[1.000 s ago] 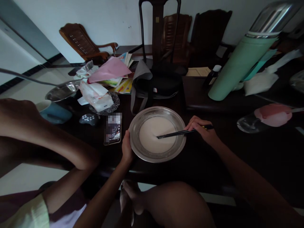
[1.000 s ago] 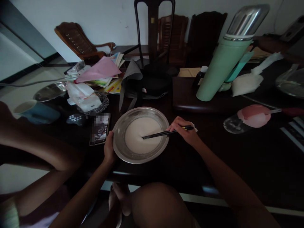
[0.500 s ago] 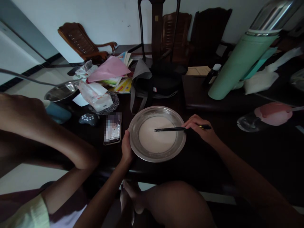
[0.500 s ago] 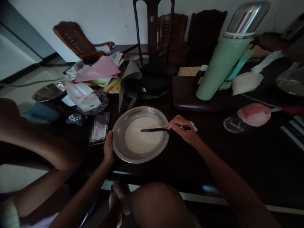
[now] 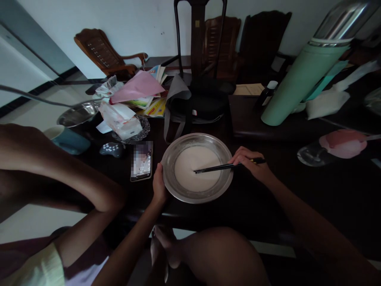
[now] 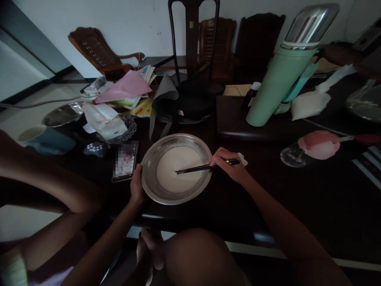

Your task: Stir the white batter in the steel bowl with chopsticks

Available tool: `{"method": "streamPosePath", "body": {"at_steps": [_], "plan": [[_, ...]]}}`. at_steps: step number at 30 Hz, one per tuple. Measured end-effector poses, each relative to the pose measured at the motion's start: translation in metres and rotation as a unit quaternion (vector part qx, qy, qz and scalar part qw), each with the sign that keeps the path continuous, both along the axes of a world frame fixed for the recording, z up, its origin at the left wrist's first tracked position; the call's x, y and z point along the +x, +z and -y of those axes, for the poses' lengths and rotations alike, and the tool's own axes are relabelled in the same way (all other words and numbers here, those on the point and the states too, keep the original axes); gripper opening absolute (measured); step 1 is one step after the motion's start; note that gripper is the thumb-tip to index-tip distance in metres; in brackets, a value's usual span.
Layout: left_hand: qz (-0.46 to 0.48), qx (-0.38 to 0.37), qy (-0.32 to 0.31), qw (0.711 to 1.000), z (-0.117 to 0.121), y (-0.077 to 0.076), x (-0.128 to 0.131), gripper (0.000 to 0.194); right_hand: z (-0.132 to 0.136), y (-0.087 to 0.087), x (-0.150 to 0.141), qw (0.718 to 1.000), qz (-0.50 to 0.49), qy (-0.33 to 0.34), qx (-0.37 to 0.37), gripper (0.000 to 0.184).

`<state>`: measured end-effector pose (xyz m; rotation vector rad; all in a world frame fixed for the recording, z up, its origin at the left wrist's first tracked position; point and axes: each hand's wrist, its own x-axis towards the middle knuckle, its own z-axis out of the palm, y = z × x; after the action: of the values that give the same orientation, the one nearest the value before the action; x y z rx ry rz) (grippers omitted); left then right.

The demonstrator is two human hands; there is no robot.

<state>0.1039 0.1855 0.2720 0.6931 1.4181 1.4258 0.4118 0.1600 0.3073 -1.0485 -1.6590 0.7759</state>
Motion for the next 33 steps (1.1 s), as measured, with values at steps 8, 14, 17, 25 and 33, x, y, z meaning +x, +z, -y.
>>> {"method": "streamPosePath", "body": {"at_steps": [8,14,17,25,33], "plan": [[0.007,0.001,-0.016,1.0,-0.001,-0.003,0.0,0.043,-0.001,0.0,0.001,1.0,-0.016,-0.013,0.007,0.032],[-0.001,-0.011,0.01,1.0,-0.001,-0.003,-0.001,0.04,0.0,0.001,0.0,1.0,0.016,-0.02,0.011,0.024],[-0.004,-0.005,0.002,1.0,-0.002,-0.003,-0.001,0.042,0.0,0.001,0.001,1.0,-0.013,-0.015,0.002,0.031],[0.026,-0.007,-0.001,1.0,-0.002,-0.005,-0.002,0.041,-0.001,-0.003,0.003,1.0,-0.016,-0.019,0.01,0.029],[0.016,0.002,-0.015,1.0,-0.004,-0.009,-0.004,0.047,0.0,-0.001,0.001,1.0,0.006,-0.008,0.015,0.026]]}}
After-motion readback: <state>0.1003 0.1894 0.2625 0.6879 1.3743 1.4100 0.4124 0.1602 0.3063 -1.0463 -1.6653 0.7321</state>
